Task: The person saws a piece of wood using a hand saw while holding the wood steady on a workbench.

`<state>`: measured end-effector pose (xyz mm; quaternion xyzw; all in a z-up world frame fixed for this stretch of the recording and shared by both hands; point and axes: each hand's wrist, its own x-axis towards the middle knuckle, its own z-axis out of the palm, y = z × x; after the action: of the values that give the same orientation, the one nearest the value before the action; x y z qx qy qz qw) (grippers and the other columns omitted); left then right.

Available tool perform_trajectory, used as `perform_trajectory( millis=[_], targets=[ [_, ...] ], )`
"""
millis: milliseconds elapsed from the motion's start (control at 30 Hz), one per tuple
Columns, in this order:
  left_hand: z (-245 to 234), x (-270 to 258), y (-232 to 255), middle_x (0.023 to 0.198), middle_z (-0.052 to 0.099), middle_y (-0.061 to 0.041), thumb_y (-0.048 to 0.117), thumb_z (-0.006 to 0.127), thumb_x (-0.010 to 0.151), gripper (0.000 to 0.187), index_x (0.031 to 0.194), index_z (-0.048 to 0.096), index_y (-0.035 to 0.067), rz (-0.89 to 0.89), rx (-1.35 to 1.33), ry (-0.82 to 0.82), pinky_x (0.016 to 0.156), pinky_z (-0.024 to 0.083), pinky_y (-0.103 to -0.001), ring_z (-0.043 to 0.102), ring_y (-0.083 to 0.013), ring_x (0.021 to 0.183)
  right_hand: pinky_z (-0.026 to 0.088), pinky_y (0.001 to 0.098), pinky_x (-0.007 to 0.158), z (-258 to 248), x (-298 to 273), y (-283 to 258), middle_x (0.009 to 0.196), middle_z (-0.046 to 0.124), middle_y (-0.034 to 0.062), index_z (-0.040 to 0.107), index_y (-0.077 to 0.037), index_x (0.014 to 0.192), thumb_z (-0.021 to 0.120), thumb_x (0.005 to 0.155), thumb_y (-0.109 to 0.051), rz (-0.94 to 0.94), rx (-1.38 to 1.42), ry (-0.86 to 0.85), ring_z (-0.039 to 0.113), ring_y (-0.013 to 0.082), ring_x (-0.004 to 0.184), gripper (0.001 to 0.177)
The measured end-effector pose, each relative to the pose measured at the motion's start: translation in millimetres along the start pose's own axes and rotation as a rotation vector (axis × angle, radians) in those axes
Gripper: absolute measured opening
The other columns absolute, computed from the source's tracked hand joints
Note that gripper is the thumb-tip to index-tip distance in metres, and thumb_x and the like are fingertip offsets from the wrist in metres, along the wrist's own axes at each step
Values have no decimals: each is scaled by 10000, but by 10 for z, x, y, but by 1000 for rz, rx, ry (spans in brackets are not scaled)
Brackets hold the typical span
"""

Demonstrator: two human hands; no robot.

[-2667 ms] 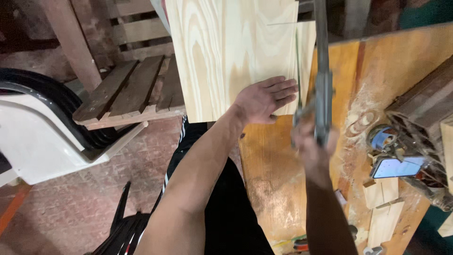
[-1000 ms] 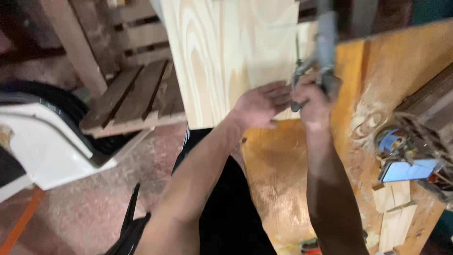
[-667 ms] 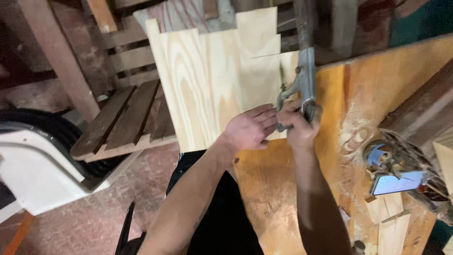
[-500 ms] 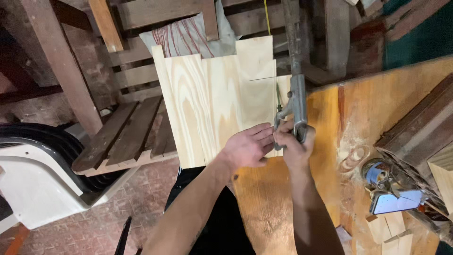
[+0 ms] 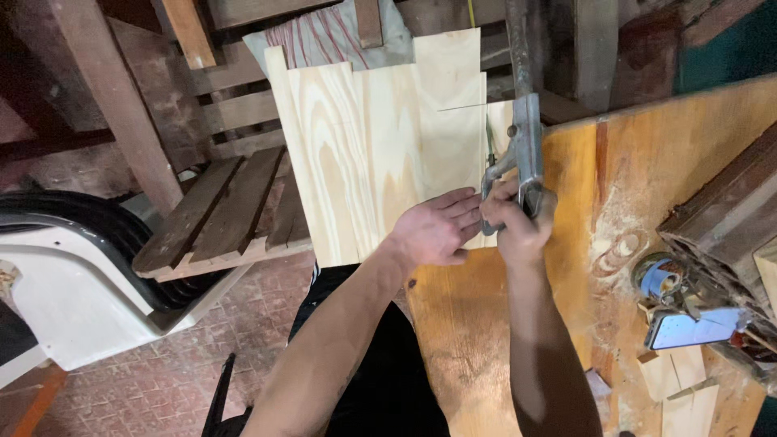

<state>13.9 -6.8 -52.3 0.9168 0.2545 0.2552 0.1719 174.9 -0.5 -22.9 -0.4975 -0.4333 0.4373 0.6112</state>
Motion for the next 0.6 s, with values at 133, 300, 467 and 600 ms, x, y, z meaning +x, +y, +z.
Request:
perform_trajectory(
  millis=[133, 300, 467, 600],
  targets=[
    [-27, -16, 20, 1184, 710, -106, 458, 522, 802, 518, 1110, 721, 91, 5, 25, -58, 1287, 277, -426, 536, -233, 1348, 419, 342, 524, 154, 97, -273, 451, 422, 144, 503, 60, 679, 632, 613, 95, 89, 14, -18, 525, 232, 437, 149],
    [-495, 174, 159, 1490, 586, 39, 529, 452, 893, 604, 1371, 645, 214, -80, 181, -498, 1318, 100, -345, 316, -124, 1520, 416, 341, 507, 229, -4, -630, 440, 434, 119, 526, -8, 501, 664, 587, -54, 157, -33, -61, 474, 207, 426, 169],
    [-529, 211, 224, 1719, 186, 124, 598, 416, 962, 722, 1613, 333, 295, -78, 257, -691, 1307, -29, -315, -9, -101, 1586, 424, 318, 560, -374, -1359, -949, 550, 536, 113, 592, 3, 614, 634, 700, 118, 3, -172, -20, 539, 154, 526, 149],
    [-312, 81, 153, 1635, 419, 62, 609, 582, 904, 732, 1524, 506, 226, -20, 146, -397, 1328, 121, -327, 206, -139, 1563, 350, 401, 407, -657, -1624, -898, 503, 392, 149, 458, 53, 609, 676, 651, 143, 90, 189, -51, 417, 316, 347, 240]
  ],
)
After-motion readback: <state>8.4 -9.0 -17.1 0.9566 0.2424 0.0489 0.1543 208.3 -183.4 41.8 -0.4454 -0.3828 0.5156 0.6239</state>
